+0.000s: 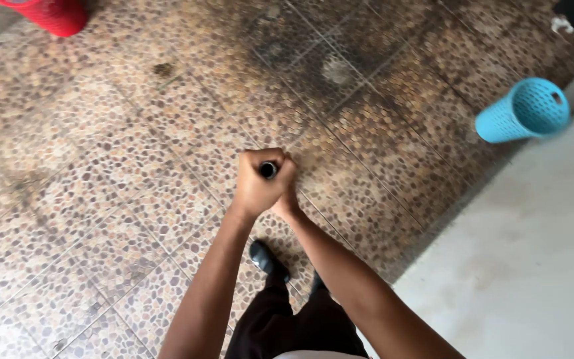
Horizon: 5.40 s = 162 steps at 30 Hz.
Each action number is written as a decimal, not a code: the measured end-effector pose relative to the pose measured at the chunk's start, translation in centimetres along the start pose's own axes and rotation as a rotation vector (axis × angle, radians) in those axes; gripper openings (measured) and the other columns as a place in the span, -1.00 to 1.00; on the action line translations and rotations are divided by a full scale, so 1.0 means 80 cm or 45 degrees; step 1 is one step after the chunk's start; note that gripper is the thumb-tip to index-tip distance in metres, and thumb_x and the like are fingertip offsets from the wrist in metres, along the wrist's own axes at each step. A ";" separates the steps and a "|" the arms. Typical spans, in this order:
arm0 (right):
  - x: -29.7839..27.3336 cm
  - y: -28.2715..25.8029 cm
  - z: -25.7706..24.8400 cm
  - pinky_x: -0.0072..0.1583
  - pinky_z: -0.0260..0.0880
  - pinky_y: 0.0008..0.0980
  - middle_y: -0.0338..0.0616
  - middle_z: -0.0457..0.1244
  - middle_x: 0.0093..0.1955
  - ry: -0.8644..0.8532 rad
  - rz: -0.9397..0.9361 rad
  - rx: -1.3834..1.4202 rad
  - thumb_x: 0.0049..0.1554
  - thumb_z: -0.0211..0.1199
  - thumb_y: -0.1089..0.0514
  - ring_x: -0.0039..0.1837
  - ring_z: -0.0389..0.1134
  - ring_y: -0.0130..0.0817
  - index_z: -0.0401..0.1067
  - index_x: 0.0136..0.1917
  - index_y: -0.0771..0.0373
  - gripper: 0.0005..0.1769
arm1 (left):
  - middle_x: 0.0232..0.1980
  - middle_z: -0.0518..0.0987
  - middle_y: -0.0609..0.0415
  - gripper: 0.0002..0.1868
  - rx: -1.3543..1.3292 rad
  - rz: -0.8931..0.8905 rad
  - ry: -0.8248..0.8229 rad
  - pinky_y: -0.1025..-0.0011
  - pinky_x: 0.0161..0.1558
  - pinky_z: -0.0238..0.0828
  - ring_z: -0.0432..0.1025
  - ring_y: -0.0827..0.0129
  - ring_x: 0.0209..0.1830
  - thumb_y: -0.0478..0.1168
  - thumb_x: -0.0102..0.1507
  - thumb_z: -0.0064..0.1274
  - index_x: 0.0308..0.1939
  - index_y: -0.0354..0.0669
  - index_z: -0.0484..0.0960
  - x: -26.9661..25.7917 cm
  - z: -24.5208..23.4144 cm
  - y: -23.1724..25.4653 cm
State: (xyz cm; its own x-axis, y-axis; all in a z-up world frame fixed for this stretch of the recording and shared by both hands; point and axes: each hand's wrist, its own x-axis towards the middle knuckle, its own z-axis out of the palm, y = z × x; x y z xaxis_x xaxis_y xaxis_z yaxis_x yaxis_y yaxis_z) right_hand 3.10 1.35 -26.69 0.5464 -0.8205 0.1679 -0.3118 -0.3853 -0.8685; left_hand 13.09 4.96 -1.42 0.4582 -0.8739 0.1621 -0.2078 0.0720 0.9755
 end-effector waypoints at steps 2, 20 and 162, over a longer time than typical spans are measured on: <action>0.011 -0.007 0.046 0.19 0.32 -0.26 -0.01 0.23 0.11 -0.026 -0.022 0.371 0.12 0.30 0.12 0.20 0.27 -0.25 0.25 0.22 0.40 -0.51 | -0.61 0.38 0.14 -0.75 0.069 0.110 -0.073 0.50 -0.46 0.30 0.25 0.59 -0.60 -0.39 0.19 0.10 -0.58 -0.28 0.42 0.007 -0.017 0.008; 0.109 -0.010 0.030 -0.18 0.45 -0.43 -0.18 0.28 0.00 -0.637 0.168 -0.346 0.24 0.13 0.31 -0.07 0.38 -0.40 0.34 0.18 0.28 -0.77 | -0.58 0.51 0.22 -0.62 -0.002 -0.011 0.193 0.54 -0.58 0.09 0.26 0.65 -0.64 -0.24 0.35 0.13 -0.59 -0.19 0.52 0.031 -0.112 -0.026; 0.431 -0.168 0.317 -0.22 0.42 -0.41 -0.16 0.30 -0.22 -1.510 0.181 -0.275 0.34 0.04 0.14 -0.24 0.34 -0.33 0.39 -0.01 0.20 -0.84 | -0.63 0.54 0.15 -0.66 0.317 -0.200 0.963 0.60 -0.67 0.16 0.33 0.63 -0.71 -0.22 0.37 0.11 -0.53 -0.17 0.60 0.239 -0.369 -0.147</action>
State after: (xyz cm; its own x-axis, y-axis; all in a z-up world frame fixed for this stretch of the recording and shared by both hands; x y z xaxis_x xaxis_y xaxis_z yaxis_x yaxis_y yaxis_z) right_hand 45.83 -11.04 -21.04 0.8338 -0.0085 -0.5520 -0.4882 -0.4783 -0.7300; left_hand 49.82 1.57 -5.40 0.9397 -0.2969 0.1697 -0.2379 -0.2111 0.9481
